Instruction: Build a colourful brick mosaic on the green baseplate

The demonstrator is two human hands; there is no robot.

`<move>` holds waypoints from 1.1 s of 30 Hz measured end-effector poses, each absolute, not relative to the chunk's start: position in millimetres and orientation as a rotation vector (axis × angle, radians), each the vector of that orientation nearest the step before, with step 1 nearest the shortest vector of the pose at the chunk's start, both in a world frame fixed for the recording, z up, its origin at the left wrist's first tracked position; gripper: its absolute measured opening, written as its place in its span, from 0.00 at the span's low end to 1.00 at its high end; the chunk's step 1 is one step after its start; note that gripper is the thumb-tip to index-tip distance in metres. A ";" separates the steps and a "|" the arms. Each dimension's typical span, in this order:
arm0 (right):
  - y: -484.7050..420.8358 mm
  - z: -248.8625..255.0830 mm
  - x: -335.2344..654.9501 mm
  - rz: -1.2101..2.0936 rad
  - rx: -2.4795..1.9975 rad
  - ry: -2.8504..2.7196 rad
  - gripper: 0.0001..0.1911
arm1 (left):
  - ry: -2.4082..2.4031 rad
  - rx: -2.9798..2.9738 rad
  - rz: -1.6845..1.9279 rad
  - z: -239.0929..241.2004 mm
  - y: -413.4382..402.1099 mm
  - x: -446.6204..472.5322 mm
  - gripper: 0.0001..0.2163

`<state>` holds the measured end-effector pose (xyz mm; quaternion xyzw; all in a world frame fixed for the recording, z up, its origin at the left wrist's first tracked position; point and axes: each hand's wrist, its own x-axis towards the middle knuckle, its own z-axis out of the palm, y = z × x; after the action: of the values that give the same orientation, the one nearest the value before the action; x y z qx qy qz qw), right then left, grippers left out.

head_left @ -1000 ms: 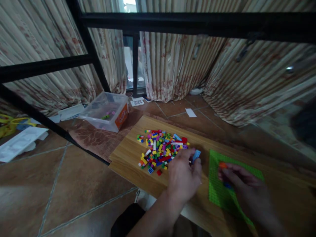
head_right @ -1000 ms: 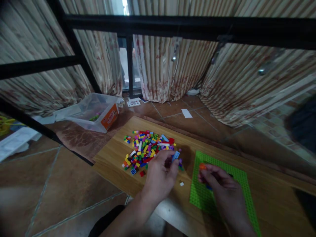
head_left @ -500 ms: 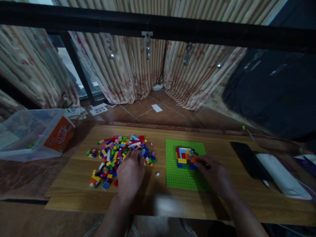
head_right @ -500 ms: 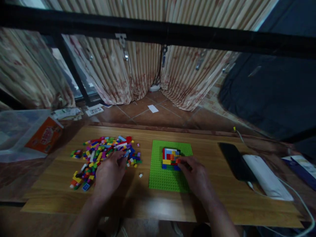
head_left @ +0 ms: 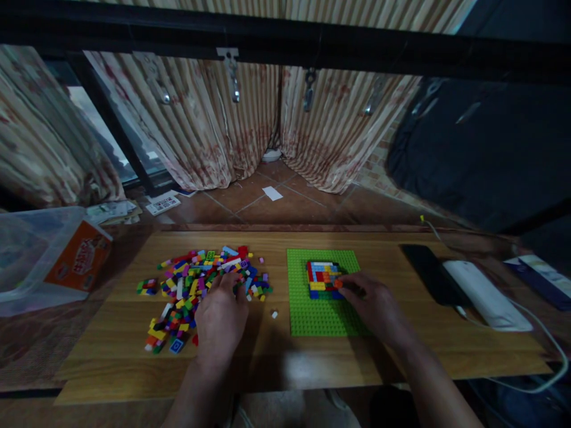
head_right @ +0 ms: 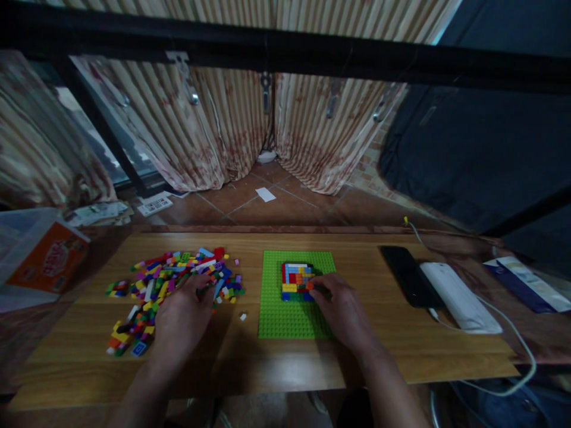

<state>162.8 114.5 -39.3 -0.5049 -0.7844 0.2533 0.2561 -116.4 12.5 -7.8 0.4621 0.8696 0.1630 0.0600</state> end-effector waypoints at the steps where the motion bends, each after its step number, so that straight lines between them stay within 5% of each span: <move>1: 114.6 -38.4 164.4 0.689 -1.392 -2.126 0.11 | 2.634 1.398 0.496 -7.8 12.7 -116.8 0.11; 13: 109.7 -33.0 168.6 0.701 -1.407 -2.100 0.13 | 2.556 1.382 0.885 -10.1 11.3 -126.8 0.12; 19: 83.0 -33.4 115.8 0.735 -1.179 -2.177 0.12 | 2.587 0.896 1.195 -0.2 -25.3 -200.9 0.14; 33: 55.4 -67.8 14.7 0.719 -0.952 -2.386 0.13 | 2.372 1.051 0.712 -13.5 -99.5 -240.0 0.17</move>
<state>14.7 55.4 -67.8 -0.3470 -0.8693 0.2622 0.2348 -240.0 -99.5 -13.5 0.3808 0.8592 0.2580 0.2239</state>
